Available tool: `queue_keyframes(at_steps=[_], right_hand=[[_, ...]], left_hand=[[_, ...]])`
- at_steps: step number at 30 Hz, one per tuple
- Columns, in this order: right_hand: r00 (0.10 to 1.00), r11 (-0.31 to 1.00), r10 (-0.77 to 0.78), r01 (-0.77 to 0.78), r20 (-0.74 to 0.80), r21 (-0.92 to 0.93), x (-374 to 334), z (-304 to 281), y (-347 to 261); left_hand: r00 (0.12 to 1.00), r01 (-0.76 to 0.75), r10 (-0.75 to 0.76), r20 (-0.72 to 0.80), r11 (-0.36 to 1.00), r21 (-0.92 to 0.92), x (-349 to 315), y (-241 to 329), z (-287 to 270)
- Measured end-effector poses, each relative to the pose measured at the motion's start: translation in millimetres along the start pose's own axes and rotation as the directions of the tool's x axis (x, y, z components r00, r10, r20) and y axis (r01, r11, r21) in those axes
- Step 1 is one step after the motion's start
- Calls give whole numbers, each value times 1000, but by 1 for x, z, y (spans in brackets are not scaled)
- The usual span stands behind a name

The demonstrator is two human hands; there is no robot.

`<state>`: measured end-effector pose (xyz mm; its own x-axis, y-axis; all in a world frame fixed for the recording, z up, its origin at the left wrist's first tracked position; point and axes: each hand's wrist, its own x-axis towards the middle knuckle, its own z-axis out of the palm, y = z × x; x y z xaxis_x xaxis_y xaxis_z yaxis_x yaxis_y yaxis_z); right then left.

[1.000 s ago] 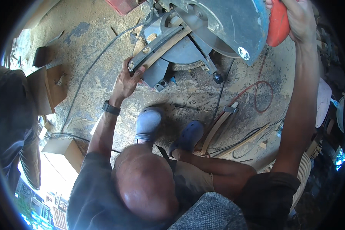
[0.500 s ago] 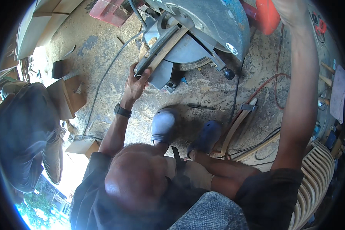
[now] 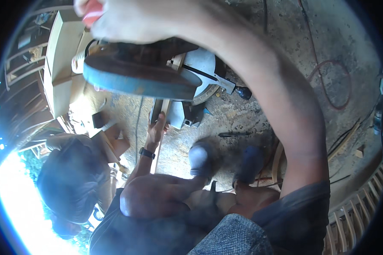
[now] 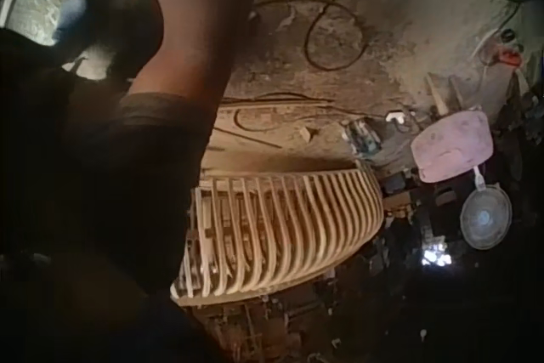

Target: The person measures the interior gaps of a curved wooden frame with a square and marks them with a pencil, then positions a wooden slat on a miter saw and makes a cut.

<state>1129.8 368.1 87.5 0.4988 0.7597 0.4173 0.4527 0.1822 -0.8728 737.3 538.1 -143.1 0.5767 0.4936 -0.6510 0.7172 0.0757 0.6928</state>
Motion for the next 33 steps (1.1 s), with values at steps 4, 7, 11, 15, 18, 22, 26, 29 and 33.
queue_keyframes(at_steps=[4, 7, 11, 15, 18, 22, 26, 29, 33], right_hand=[[999, 995, -49, 50, -19, 90, -18, -5, 28], [995, 979, -93, 95, -17, 183, -31, -5, 40], [995, 971, -96, 98, -22, 216, -57, -17, 54], [995, 968, -95, 99, -29, 229, -68, -20, 60], [993, 959, -115, 116, -19, 258, -61, -11, 60], [993, 962, -116, 114, -8, 247, -51, -7, 63], [992, 962, -123, 119, -1, 245, -36, 1, 61], [992, 968, -123, 119, 6, 220, -28, 3, 59], [987, 956, -163, 155, 13, 248, -11, 26, 63]], left_hand=[[994, 109, -107, -32, 993, 54, 0, 4, 8], [997, 58, -57, -49, 998, 22, -4, -20, -13], [1000, -22, 21, 18, 995, 97, -2, -11, -6], [993, -110, 103, 51, 981, 160, -7, 22, 11], [963, -266, 245, 112, 935, 236, -5, -11, -12], [983, -181, 170, 69, 953, 242, -9, 10, 1], [991, -121, 113, 66, 984, 129, -8, 12, 0], [980, -182, 168, 106, 973, 143, -3, 10, 1], [930, -368, 334, 155, 861, 350, -14, 9, -7]])
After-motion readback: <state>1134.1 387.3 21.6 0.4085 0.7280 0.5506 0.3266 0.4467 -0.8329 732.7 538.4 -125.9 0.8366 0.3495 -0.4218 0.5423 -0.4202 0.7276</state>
